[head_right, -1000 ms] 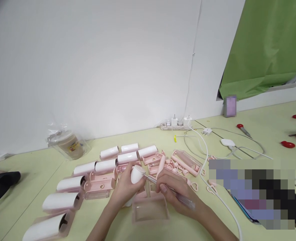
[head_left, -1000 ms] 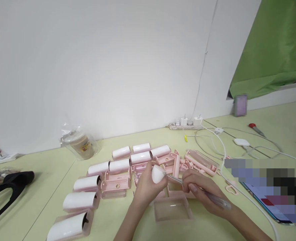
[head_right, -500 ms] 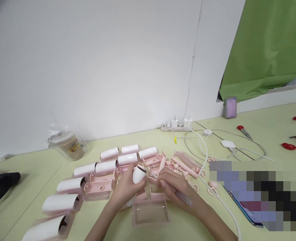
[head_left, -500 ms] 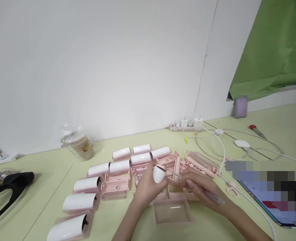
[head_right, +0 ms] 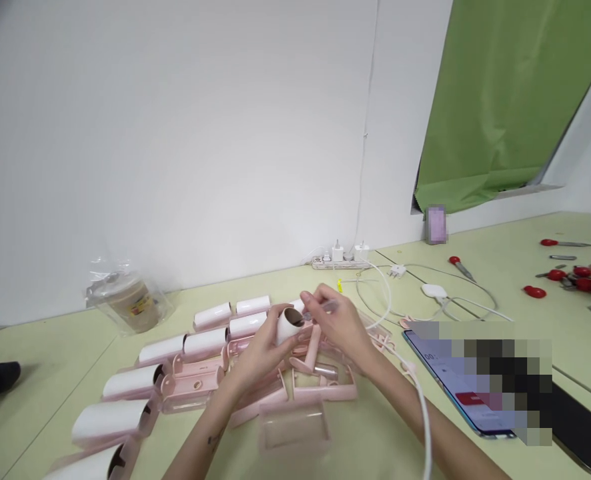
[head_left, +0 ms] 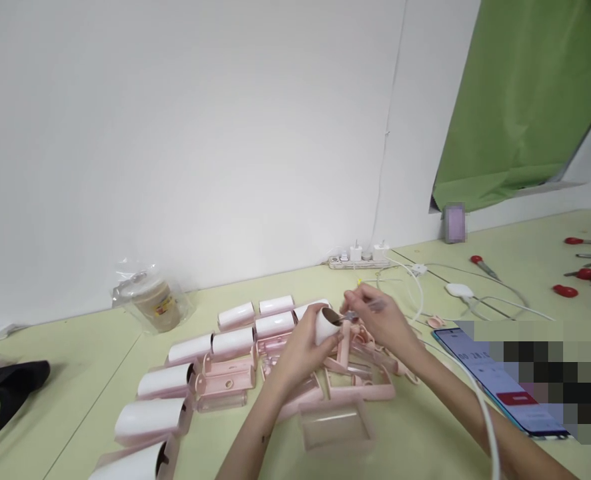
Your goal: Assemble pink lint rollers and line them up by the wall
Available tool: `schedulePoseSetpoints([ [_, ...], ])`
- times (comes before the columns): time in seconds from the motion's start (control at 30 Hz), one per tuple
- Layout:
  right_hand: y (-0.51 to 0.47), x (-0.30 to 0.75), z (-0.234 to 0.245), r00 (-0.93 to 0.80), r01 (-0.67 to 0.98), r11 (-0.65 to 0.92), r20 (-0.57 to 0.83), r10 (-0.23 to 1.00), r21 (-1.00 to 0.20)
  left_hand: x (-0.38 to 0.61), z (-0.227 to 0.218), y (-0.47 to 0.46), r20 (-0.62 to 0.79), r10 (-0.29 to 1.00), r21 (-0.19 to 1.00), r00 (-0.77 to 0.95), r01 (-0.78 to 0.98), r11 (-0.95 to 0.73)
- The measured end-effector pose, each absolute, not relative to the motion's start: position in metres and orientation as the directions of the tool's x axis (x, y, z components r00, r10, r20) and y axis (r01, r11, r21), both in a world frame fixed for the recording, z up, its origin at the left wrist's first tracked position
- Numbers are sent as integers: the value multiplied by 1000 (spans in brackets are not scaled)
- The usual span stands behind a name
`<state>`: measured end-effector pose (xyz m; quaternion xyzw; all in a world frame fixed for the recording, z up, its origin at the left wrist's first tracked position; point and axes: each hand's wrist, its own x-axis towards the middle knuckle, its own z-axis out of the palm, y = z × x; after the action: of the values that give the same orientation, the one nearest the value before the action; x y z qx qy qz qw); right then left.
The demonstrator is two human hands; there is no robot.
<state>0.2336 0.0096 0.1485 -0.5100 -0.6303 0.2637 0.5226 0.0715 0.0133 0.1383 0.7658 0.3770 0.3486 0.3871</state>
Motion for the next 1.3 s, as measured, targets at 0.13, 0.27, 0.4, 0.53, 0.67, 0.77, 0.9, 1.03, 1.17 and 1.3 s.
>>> schedulePoseSetpoints([
  [0.13, 27, 217, 148, -79, 371, 368, 366, 927, -853, 78, 137, 16, 266, 831, 911, 489, 154, -382],
  [0.27, 35, 212, 147, -155, 313, 373, 341, 927, -873, 80, 133, 21, 228, 856, 943, 464, 114, -312],
  [0.4, 32, 216, 159, -195, 239, 378, 337, 921, -894, 81, 133, 24, 271, 848, 931, 455, 98, -351],
  [0.53, 28, 227, 176, -12, 130, 458, 460, 888, -880, 83, 139, 30, 332, 819, 901, 468, 99, -422],
  [0.67, 12, 241, 181, 112, 57, 537, 540, 834, -841, 71, 146, 34, 389, 779, 821, 492, 200, -535],
  [0.77, -10, 255, 172, 59, 127, 496, 506, 861, -859, 49, 148, 30, 375, 786, 732, 491, 363, -577],
  [0.9, -39, 264, 146, -247, 459, 470, 400, 883, -754, 22, 136, 22, 296, 851, 639, 434, 572, -514],
  [1.03, -58, 254, 119, -553, 637, 581, 224, 802, -507, 16, 120, 18, 257, 840, 554, 478, 640, -533],
  [1.17, -51, 244, 114, -522, 711, 556, 206, 828, -432, 12, 121, 8, 283, 864, 592, 416, 633, -499],
  [1.3, -11, 240, 128, -360, 876, 401, 188, 914, -269, -6, 134, -9, 272, 921, 715, 280, 582, -388],
])
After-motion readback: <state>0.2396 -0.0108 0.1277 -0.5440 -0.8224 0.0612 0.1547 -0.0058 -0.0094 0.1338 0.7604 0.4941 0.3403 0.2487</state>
